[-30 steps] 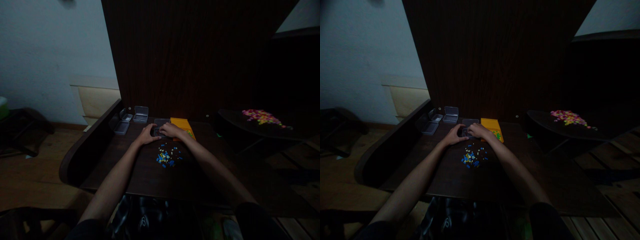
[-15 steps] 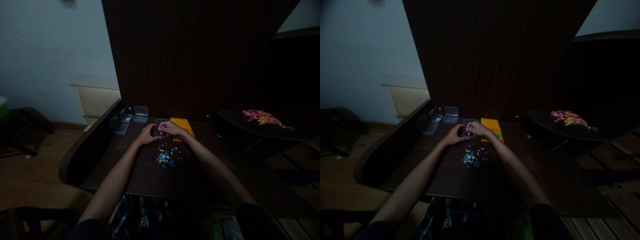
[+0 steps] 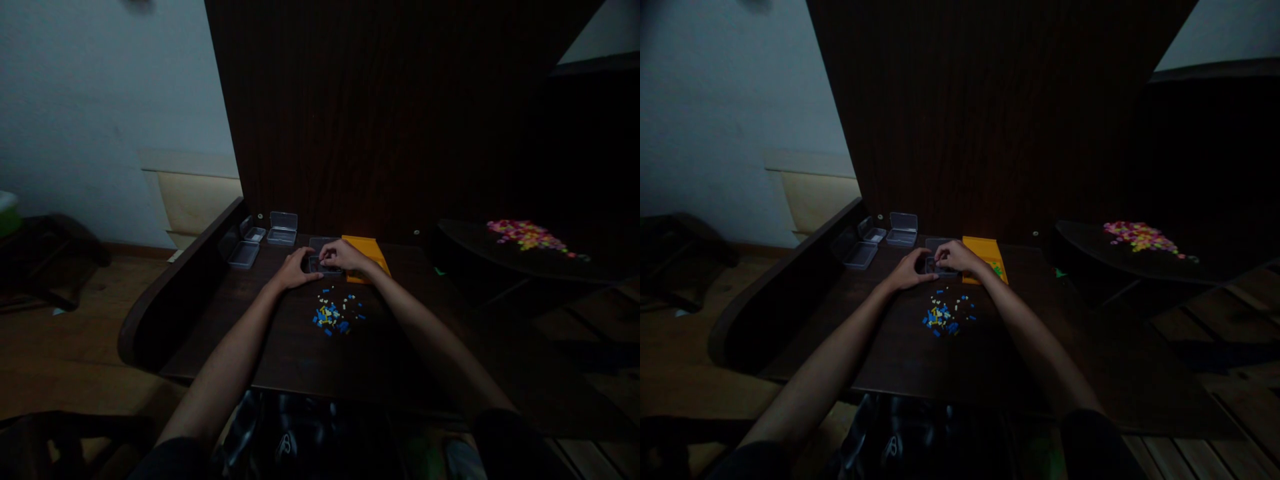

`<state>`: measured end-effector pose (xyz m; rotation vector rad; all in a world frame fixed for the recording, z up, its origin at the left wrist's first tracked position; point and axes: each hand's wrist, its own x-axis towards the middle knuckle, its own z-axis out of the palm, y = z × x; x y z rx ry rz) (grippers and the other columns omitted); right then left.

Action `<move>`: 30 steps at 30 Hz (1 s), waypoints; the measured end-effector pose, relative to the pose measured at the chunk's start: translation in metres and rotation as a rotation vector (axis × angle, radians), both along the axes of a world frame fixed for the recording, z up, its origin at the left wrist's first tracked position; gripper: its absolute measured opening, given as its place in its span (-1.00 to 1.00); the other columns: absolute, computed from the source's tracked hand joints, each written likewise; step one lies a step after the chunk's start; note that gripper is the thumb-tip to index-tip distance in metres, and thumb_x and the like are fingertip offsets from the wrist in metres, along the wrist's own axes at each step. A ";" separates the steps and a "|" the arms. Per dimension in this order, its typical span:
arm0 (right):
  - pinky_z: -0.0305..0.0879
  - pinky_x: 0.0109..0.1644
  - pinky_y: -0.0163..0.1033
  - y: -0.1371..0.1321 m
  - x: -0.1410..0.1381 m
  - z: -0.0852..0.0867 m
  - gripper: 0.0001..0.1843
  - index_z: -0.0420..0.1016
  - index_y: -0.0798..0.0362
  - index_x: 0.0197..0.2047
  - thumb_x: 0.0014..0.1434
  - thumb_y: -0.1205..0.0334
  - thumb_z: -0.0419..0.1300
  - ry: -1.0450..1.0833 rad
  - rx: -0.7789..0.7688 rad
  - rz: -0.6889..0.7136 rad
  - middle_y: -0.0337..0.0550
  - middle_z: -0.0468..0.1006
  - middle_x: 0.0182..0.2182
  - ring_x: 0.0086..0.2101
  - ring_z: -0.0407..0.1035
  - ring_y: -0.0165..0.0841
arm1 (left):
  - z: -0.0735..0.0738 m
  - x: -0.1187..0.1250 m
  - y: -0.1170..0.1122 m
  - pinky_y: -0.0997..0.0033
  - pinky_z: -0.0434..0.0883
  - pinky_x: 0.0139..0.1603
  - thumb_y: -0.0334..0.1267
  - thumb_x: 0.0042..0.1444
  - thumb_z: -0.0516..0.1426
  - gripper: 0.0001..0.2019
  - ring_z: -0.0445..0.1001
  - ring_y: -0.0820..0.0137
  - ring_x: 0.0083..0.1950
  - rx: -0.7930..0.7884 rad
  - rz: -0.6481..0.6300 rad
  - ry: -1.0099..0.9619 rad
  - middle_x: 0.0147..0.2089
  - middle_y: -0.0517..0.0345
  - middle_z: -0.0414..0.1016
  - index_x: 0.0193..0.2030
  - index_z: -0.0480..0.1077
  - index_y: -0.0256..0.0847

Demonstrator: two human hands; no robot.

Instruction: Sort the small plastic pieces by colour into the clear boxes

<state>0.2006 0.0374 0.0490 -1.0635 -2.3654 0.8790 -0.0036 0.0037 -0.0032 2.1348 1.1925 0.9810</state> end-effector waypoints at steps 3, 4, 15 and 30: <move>0.26 -0.26 -0.38 -0.001 -0.002 0.003 -0.86 0.60 0.15 -0.32 -0.01 0.49 0.30 -0.149 0.130 0.047 -0.21 0.59 -0.39 -0.36 0.44 -0.37 | 0.000 0.000 0.000 0.04 0.29 0.25 -0.03 -0.12 0.37 -0.34 0.37 0.09 0.18 0.000 0.001 0.008 0.14 -0.03 0.39 0.11 0.29 -0.17; 0.26 -0.25 -0.38 -0.001 -0.003 0.004 -0.85 0.61 0.14 -0.33 -0.01 0.51 0.30 -0.198 0.162 0.049 -0.22 0.59 -0.40 -0.35 0.44 -0.37 | 0.000 0.000 0.000 0.04 0.29 0.25 -0.03 -0.12 0.37 -0.34 0.37 0.09 0.18 0.000 0.003 0.008 0.14 -0.03 0.39 0.11 0.29 -0.17; 0.26 -0.22 -0.39 0.004 -0.011 -0.002 -0.82 0.65 0.08 -0.29 0.02 0.49 0.36 -0.374 0.266 0.043 -0.21 0.62 -0.33 -0.26 0.48 -0.32 | 0.000 -0.001 0.000 0.05 0.32 0.23 -0.03 -0.11 0.37 -0.35 0.39 0.09 0.16 0.000 -0.003 0.001 0.13 -0.04 0.40 0.10 0.30 -0.17; 0.30 -0.20 -0.37 0.004 -0.003 -0.002 -0.76 0.64 0.04 -0.24 0.02 0.51 0.35 -0.352 0.293 0.081 -0.24 0.63 -0.29 -0.26 0.49 -0.32 | -0.003 0.000 0.002 0.08 0.32 0.22 -0.03 -0.11 0.38 -0.34 0.40 0.10 0.15 0.007 -0.006 -0.006 0.13 -0.03 0.40 0.11 0.31 -0.18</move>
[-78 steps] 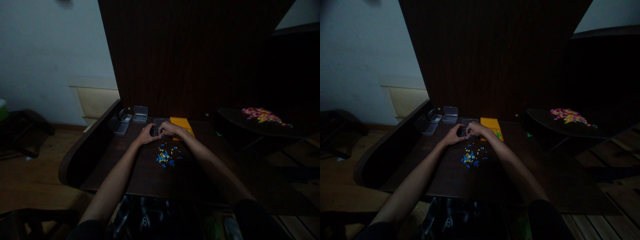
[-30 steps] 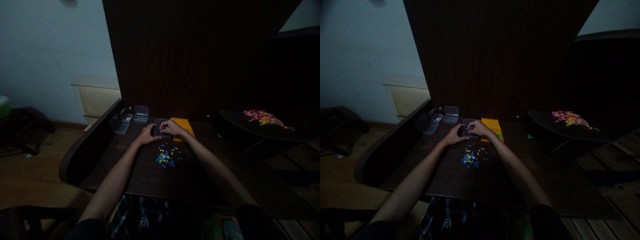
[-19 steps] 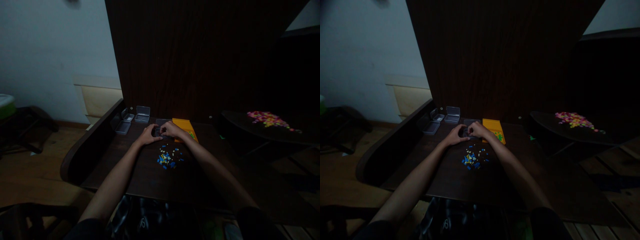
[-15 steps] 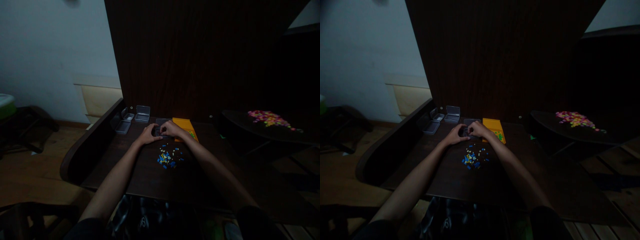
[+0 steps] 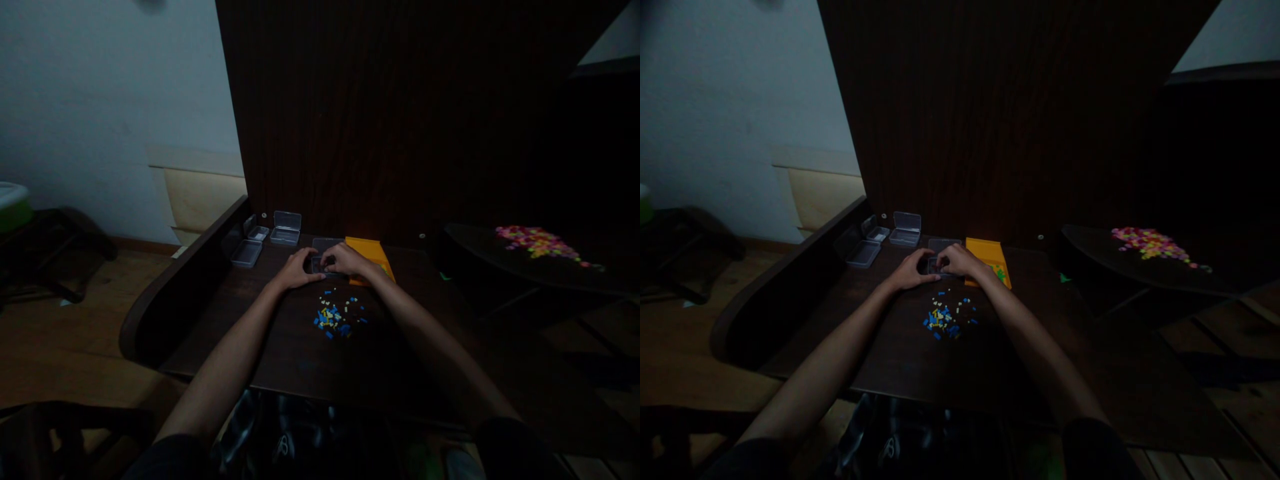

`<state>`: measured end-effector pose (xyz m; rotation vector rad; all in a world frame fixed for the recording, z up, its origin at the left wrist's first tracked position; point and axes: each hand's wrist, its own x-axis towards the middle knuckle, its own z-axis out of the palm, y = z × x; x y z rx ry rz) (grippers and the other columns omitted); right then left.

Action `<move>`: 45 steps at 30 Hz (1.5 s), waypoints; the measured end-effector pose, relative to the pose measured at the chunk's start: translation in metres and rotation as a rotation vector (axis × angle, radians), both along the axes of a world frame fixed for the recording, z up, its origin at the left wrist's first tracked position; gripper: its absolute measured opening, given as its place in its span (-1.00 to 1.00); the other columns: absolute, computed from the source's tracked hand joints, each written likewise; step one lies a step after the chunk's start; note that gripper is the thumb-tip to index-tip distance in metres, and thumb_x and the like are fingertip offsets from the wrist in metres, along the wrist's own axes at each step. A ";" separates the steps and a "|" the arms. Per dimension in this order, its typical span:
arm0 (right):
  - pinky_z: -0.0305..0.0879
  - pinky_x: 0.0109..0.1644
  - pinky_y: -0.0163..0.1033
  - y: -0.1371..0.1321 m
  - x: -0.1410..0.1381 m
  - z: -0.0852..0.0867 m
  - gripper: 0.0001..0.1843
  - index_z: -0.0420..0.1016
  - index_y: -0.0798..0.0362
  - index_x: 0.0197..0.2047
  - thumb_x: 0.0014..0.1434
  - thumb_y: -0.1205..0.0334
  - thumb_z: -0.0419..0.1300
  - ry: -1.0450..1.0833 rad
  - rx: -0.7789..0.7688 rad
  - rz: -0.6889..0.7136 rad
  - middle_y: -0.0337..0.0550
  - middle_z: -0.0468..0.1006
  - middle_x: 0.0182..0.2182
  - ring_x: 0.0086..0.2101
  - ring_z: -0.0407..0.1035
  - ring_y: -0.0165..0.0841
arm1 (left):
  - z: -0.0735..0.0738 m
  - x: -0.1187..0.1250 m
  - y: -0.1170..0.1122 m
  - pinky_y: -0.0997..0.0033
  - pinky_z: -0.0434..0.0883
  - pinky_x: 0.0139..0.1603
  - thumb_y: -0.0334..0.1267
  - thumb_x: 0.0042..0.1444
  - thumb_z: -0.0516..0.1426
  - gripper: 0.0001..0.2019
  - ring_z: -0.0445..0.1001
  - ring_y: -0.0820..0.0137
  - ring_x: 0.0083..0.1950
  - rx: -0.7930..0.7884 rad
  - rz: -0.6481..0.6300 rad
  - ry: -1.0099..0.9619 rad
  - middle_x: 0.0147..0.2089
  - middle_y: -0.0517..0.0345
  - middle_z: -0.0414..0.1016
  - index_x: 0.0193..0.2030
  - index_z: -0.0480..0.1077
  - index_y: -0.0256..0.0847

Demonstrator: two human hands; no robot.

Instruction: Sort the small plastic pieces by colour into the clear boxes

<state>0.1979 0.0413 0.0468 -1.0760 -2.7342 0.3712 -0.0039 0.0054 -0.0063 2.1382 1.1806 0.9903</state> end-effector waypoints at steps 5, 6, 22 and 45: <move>0.30 -0.19 -0.37 -0.004 -0.004 -0.002 -0.76 0.65 0.06 -0.26 0.01 0.54 0.35 0.067 0.007 0.011 -0.22 0.63 -0.30 -0.25 0.50 -0.31 | 0.003 0.000 -0.002 0.08 0.29 0.25 -0.04 -0.10 0.37 -0.36 0.38 0.10 0.17 0.009 0.008 0.021 0.14 -0.02 0.39 0.10 0.31 -0.18; 0.31 -0.18 -0.37 -0.004 -0.005 -0.002 -0.75 0.65 0.06 -0.26 0.00 0.55 0.34 0.084 0.006 0.019 -0.22 0.63 -0.30 -0.26 0.50 -0.31 | 0.004 0.000 -0.002 0.08 0.28 0.26 -0.03 -0.10 0.37 -0.37 0.38 0.10 0.17 0.009 0.008 0.026 0.14 -0.02 0.39 0.10 0.31 -0.18; 0.35 -0.21 -0.38 -0.009 0.001 0.005 -0.72 0.70 0.04 -0.26 0.02 0.54 0.27 0.092 -0.050 0.022 -0.23 0.64 -0.36 -0.36 0.51 -0.34 | 0.001 0.001 0.000 0.06 0.31 0.22 -0.01 -0.10 0.37 -0.35 0.39 0.09 0.16 0.011 0.019 0.042 0.14 -0.04 0.40 0.11 0.31 -0.18; 0.39 -0.03 -0.29 -0.020 0.014 0.007 -0.56 0.63 0.04 -0.07 0.03 0.58 0.17 0.147 -0.065 -0.076 -0.21 0.63 -0.18 -0.19 0.51 -0.29 | 0.002 0.001 -0.001 0.05 0.31 0.21 0.00 -0.08 0.36 -0.37 0.39 0.10 0.15 -0.006 0.010 0.044 0.12 -0.03 0.39 0.11 0.32 -0.17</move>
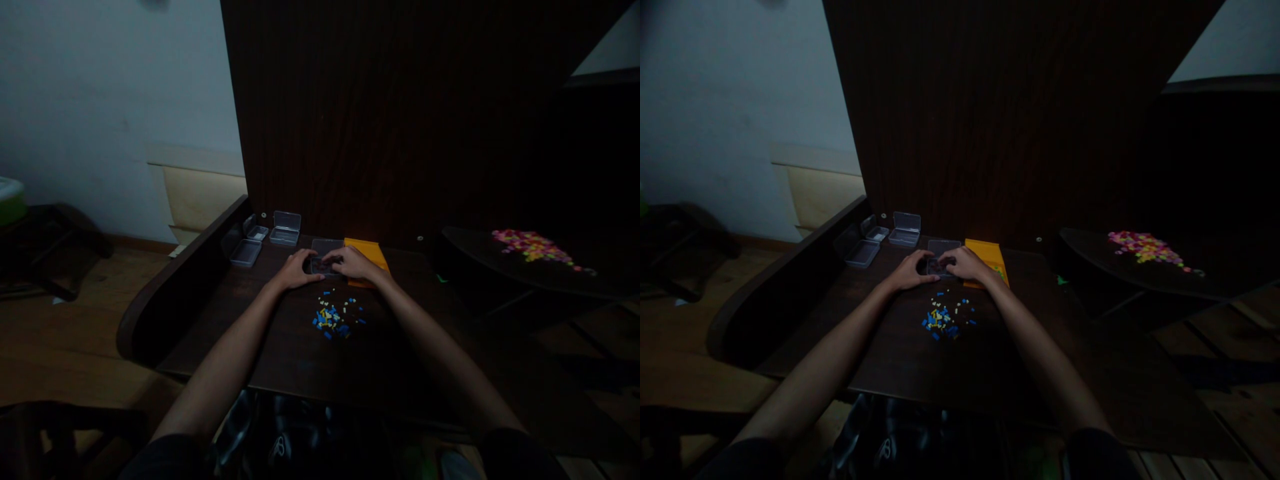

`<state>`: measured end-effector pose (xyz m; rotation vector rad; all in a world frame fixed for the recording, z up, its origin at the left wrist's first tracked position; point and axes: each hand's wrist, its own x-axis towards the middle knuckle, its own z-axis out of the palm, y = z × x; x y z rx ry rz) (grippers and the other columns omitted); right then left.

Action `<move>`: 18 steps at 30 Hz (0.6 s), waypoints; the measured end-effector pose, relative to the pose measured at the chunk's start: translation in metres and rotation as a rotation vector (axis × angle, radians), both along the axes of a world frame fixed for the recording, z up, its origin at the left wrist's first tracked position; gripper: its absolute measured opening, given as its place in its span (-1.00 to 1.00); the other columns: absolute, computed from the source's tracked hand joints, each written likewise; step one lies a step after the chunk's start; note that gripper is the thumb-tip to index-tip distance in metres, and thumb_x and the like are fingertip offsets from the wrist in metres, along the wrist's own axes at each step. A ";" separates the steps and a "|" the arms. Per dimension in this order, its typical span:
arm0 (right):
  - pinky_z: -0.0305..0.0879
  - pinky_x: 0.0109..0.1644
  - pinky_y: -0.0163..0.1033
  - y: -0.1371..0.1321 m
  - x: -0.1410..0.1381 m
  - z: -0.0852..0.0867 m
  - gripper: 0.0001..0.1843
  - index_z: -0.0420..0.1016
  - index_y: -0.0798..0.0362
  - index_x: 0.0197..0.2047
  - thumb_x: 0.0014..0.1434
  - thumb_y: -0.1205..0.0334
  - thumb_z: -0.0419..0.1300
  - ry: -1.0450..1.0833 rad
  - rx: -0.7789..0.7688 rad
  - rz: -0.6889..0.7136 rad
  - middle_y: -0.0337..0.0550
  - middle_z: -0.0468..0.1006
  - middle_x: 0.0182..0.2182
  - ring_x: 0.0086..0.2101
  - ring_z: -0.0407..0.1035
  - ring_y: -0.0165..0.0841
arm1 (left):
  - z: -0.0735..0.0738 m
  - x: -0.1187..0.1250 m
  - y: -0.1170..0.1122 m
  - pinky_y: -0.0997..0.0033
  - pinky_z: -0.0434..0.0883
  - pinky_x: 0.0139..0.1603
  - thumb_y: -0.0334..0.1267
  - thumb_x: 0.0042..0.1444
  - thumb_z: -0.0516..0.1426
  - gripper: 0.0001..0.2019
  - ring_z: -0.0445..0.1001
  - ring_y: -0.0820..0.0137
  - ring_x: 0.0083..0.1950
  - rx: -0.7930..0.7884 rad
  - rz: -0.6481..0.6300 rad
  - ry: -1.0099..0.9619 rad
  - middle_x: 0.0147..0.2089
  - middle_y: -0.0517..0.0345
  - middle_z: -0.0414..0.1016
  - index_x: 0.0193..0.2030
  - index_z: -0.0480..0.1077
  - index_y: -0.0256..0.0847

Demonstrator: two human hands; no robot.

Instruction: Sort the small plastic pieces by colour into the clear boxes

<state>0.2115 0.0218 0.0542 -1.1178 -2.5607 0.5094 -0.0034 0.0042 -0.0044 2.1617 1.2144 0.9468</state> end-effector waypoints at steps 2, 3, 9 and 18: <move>0.37 0.05 -0.25 0.001 -0.002 -0.004 -0.48 0.60 0.02 -0.01 0.01 0.62 0.16 0.022 -0.020 0.026 -0.20 0.60 -0.10 -0.10 0.49 -0.27 | 0.000 0.000 0.000 0.06 0.31 0.21 0.01 -0.08 0.36 -0.37 0.39 0.10 0.15 0.007 0.003 0.000 0.11 -0.03 0.40 0.10 0.33 -0.18; 0.37 0.09 -0.24 0.001 -0.002 -0.006 -0.46 0.58 0.01 0.01 0.01 0.63 0.15 0.031 -0.034 0.043 -0.21 0.59 -0.07 -0.06 0.47 -0.27 | 0.000 0.000 0.000 0.07 0.31 0.21 0.01 -0.09 0.36 -0.37 0.39 0.11 0.14 0.010 0.005 0.000 0.10 -0.02 0.40 0.09 0.33 -0.18; 0.34 0.14 -0.21 0.002 -0.002 -0.013 -0.45 0.56 0.02 0.03 0.04 0.65 0.13 0.043 -0.021 0.059 -0.19 0.57 -0.04 -0.01 0.45 -0.26 | -0.001 0.000 0.001 0.06 0.30 0.22 0.02 -0.07 0.35 -0.36 0.38 0.10 0.15 0.020 -0.001 0.016 0.11 -0.02 0.39 0.11 0.31 -0.18; 0.37 -0.16 -0.29 -0.023 0.012 -0.013 -0.68 0.59 0.08 -0.06 0.16 0.50 0.17 0.171 0.061 -0.004 -0.15 0.61 -0.21 -0.28 0.47 -0.32 | -0.001 -0.001 0.000 0.06 0.30 0.23 0.02 -0.08 0.35 -0.37 0.38 0.10 0.17 0.008 -0.011 0.007 0.13 -0.03 0.39 0.10 0.32 -0.16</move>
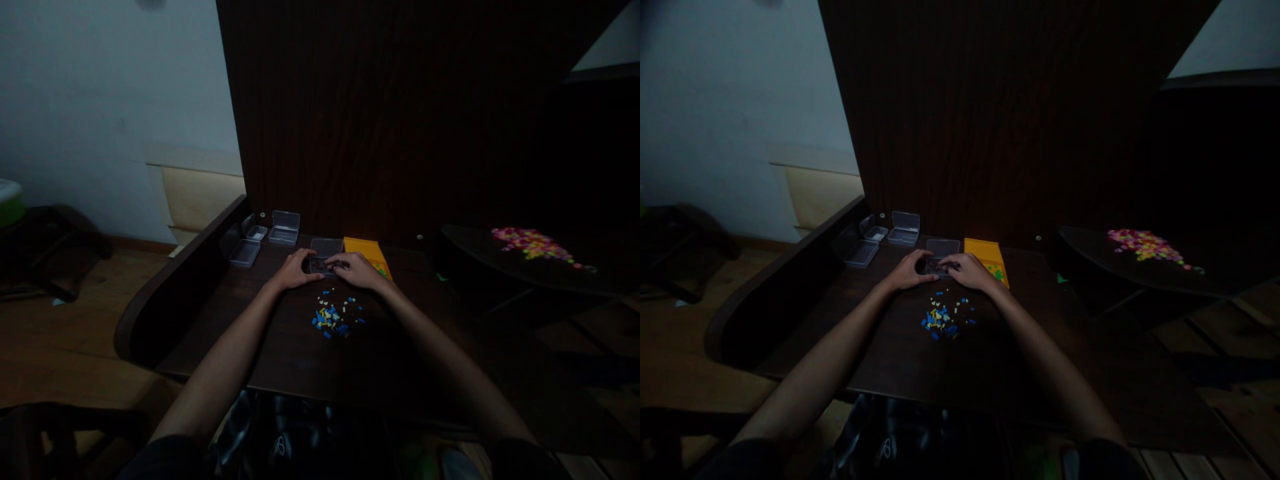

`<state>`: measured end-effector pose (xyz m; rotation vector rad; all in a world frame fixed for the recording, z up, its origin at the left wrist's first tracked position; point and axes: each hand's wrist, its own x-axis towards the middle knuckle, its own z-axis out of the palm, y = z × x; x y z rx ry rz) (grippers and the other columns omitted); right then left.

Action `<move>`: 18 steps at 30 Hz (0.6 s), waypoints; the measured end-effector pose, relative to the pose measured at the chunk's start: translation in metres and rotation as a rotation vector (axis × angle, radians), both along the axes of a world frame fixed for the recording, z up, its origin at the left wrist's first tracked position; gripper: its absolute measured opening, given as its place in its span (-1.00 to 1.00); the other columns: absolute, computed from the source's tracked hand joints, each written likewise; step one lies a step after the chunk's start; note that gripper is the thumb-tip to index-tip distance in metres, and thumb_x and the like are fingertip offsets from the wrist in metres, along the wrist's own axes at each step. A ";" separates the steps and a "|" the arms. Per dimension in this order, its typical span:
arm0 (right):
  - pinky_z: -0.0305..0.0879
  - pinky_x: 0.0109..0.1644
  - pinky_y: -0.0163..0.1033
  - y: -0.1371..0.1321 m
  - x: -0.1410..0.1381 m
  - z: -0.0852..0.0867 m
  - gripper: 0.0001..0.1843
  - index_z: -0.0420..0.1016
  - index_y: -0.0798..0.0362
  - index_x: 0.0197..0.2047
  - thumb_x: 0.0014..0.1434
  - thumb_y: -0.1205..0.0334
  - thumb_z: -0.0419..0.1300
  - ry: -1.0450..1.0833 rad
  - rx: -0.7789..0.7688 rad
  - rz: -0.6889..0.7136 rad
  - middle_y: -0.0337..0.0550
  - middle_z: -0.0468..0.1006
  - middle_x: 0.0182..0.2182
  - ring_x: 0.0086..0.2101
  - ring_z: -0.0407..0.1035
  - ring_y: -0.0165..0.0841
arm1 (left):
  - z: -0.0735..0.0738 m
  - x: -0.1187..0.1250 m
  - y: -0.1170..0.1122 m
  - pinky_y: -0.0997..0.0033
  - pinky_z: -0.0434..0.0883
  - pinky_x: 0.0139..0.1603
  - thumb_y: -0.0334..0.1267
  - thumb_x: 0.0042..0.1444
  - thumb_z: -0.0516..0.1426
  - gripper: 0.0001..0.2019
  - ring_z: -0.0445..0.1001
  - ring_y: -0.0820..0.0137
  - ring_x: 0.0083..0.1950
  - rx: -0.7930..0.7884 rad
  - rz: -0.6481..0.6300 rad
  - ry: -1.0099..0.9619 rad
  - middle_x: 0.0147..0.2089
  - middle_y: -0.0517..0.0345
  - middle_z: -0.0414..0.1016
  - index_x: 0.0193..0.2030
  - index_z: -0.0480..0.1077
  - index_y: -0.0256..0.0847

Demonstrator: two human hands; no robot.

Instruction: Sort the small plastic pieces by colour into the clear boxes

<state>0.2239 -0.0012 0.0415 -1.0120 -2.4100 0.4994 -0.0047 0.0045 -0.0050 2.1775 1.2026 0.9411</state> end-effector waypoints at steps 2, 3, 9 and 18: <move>0.32 -0.26 -0.31 -0.010 0.006 -0.002 -0.75 0.61 0.10 -0.12 0.17 0.45 0.17 0.016 0.023 0.009 -0.15 0.59 -0.28 -0.37 0.41 -0.35 | -0.001 0.000 0.000 0.05 0.29 0.23 0.02 -0.08 0.35 -0.37 0.37 0.10 0.17 0.002 0.003 -0.008 0.13 -0.03 0.39 0.10 0.32 -0.16; 0.30 -0.30 -0.33 -0.015 0.010 -0.002 -0.77 0.61 0.10 -0.16 0.17 0.45 0.17 0.022 0.030 0.018 -0.17 0.57 -0.32 -0.40 0.39 -0.37 | -0.001 0.000 0.000 0.05 0.29 0.23 0.02 -0.08 0.35 -0.37 0.37 0.10 0.17 0.005 0.006 -0.011 0.13 -0.02 0.39 0.10 0.32 -0.16; 0.23 -0.35 -0.35 -0.048 0.029 -0.010 -0.78 0.58 0.09 -0.20 0.12 0.44 0.17 0.035 -0.038 0.107 -0.20 0.46 -0.37 -0.42 0.31 -0.40 | 0.002 0.000 -0.001 0.04 0.29 0.23 0.02 -0.08 0.35 -0.38 0.38 0.10 0.16 0.006 0.014 -0.008 0.12 -0.02 0.39 0.08 0.33 -0.16; 0.21 -0.37 -0.34 -0.089 0.047 -0.015 -0.89 0.48 0.06 -0.36 0.12 0.24 0.31 -0.014 -0.130 0.198 -0.22 0.42 -0.40 -0.44 0.29 -0.40 | 0.003 -0.001 -0.001 0.06 0.31 0.21 0.03 -0.08 0.34 -0.40 0.39 0.12 0.14 0.000 0.021 0.018 0.12 -0.01 0.40 0.07 0.33 -0.17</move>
